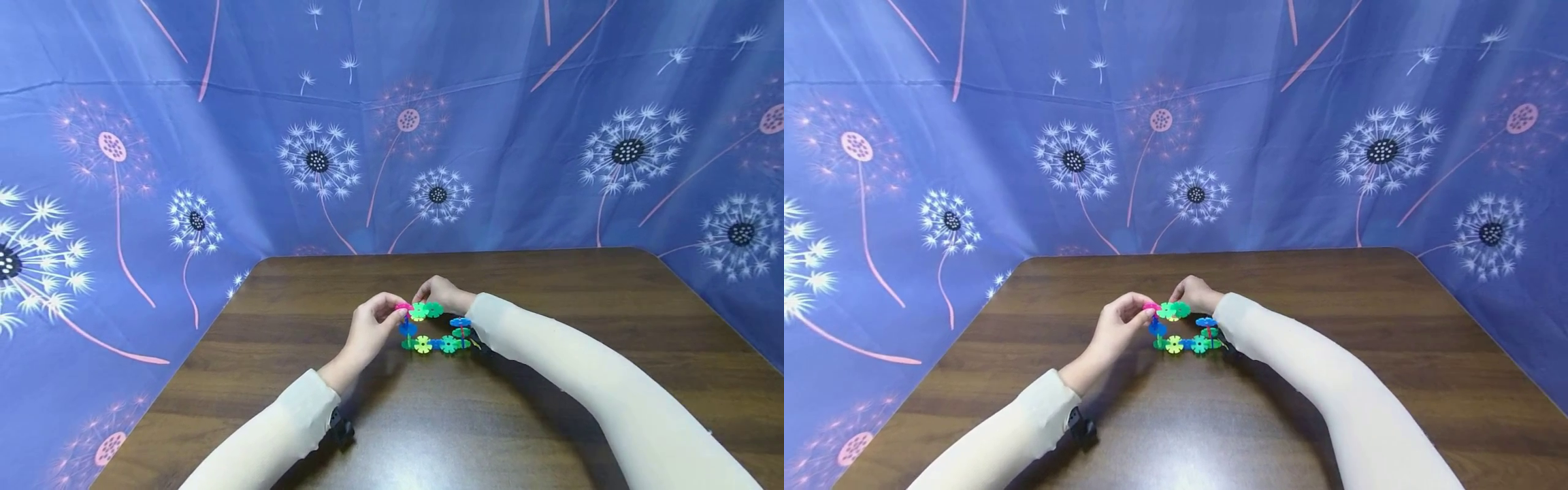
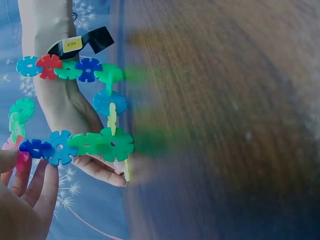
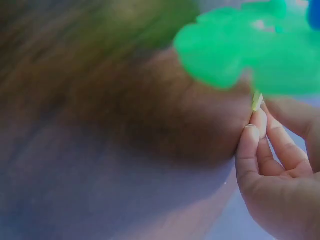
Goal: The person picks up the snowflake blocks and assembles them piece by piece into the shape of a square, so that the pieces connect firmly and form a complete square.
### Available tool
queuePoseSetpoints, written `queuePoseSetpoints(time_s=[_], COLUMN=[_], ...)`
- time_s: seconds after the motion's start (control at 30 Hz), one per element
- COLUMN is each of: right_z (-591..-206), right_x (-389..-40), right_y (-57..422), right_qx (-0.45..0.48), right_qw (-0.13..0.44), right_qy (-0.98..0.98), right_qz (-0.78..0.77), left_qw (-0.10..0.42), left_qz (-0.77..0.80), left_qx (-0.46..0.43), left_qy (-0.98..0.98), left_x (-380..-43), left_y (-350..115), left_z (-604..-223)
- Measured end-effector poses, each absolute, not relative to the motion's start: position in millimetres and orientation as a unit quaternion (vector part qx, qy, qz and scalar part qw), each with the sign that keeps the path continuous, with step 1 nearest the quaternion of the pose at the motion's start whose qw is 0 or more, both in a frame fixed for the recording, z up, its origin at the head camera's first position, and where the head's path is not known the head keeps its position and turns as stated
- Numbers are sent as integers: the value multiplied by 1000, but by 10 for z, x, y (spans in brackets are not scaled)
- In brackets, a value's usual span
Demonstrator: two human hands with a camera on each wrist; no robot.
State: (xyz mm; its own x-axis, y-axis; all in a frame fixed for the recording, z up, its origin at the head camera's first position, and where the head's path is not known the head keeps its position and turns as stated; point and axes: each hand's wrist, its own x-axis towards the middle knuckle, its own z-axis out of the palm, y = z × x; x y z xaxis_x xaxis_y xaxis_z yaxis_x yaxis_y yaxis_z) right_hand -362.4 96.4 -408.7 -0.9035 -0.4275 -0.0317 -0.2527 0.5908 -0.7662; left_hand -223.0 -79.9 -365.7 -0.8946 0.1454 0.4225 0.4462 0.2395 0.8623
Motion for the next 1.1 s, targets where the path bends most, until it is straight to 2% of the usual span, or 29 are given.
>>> queuePoseSetpoints(time_s=[0.37,0.6,0.9,1.1], right_z=[-4004,-4022,-3875,-3696], right_x=[-3535,-3526,-3221,-3069], right_y=[998,1019,1265,1449], right_qx=[-234,-221,-162,-149], right_qw=[104,110,210,233], right_qy=[893,894,829,775], right_qz=[-369,-374,-492,-568], left_qw=[135,141,131,127], left_qz=[-586,-582,-595,-598], left_qx=[-196,-195,-192,-185], left_qy=[-775,-777,-769,-770], left_x=[-2250,-2234,-2209,-2207], left_y=[-789,-787,-748,-740], left_z=[-3636,-3632,-3655,-3679])
